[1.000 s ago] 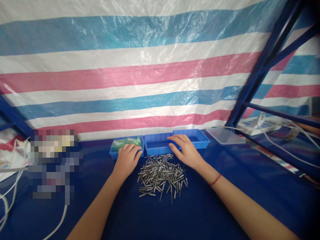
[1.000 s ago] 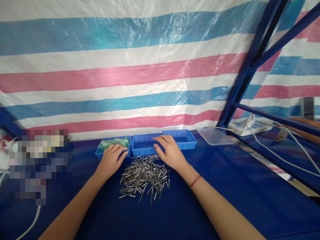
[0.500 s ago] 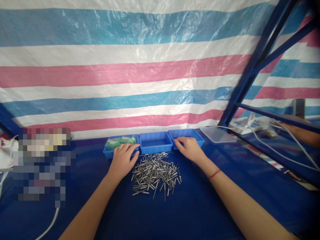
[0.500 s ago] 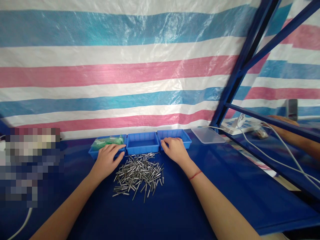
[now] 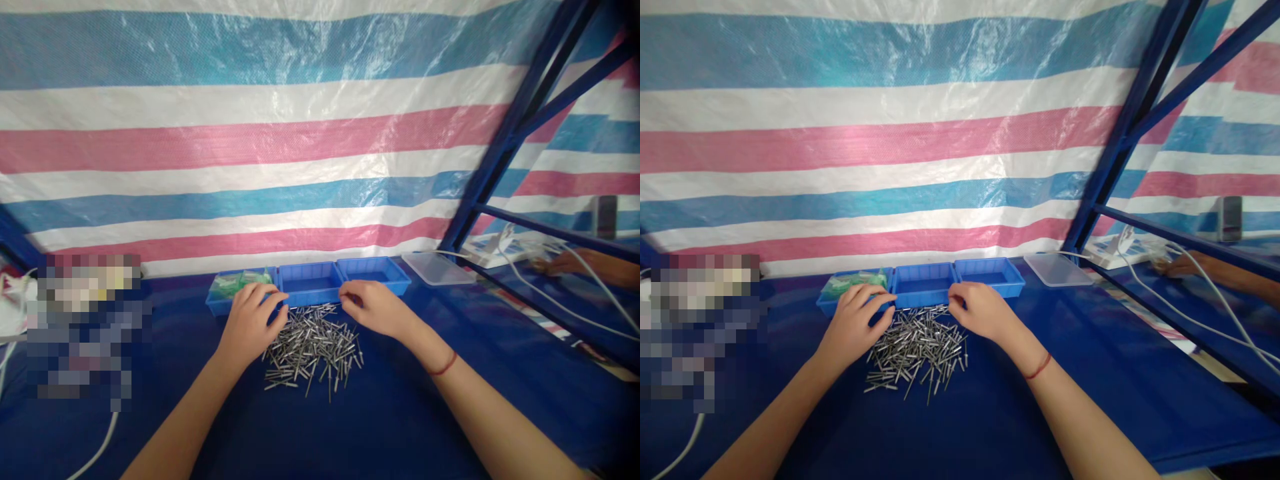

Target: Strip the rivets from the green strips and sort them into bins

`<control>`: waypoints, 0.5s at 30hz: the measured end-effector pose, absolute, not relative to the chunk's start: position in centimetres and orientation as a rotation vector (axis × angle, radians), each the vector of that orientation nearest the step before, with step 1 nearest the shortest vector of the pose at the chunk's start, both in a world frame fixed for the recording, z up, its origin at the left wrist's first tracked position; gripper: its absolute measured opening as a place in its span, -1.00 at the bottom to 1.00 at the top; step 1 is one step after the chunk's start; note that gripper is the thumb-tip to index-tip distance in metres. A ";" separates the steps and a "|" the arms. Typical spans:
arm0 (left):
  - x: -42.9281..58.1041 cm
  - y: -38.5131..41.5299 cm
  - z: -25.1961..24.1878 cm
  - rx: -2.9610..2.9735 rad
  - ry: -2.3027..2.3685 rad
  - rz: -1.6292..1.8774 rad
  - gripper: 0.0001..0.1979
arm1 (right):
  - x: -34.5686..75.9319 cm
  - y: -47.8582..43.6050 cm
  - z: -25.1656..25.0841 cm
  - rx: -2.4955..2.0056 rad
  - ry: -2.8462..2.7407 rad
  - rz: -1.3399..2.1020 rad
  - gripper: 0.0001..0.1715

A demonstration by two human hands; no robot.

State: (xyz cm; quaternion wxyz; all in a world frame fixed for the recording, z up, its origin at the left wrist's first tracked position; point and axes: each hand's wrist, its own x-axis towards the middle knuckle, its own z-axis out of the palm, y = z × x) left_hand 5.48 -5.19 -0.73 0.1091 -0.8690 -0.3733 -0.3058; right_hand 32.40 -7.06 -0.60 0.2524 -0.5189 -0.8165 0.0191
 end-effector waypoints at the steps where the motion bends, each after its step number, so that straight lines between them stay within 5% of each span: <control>1: 5.7 -5.4 -0.7 -2.596 -1.079 -0.893 -0.78 | 32.2 -7.3 -0.7 -1.396 -2.279 0.112 -0.81; 9: 7.6 -7.1 -2.1 -2.986 -1.029 -0.586 -0.47 | 31.2 -7.7 -1.8 -1.393 -2.380 0.227 -0.71; 15: 8.2 -7.5 -2.7 -3.099 -1.032 -0.587 -0.58 | 30.7 -8.2 -1.1 -1.368 -2.368 0.240 -0.76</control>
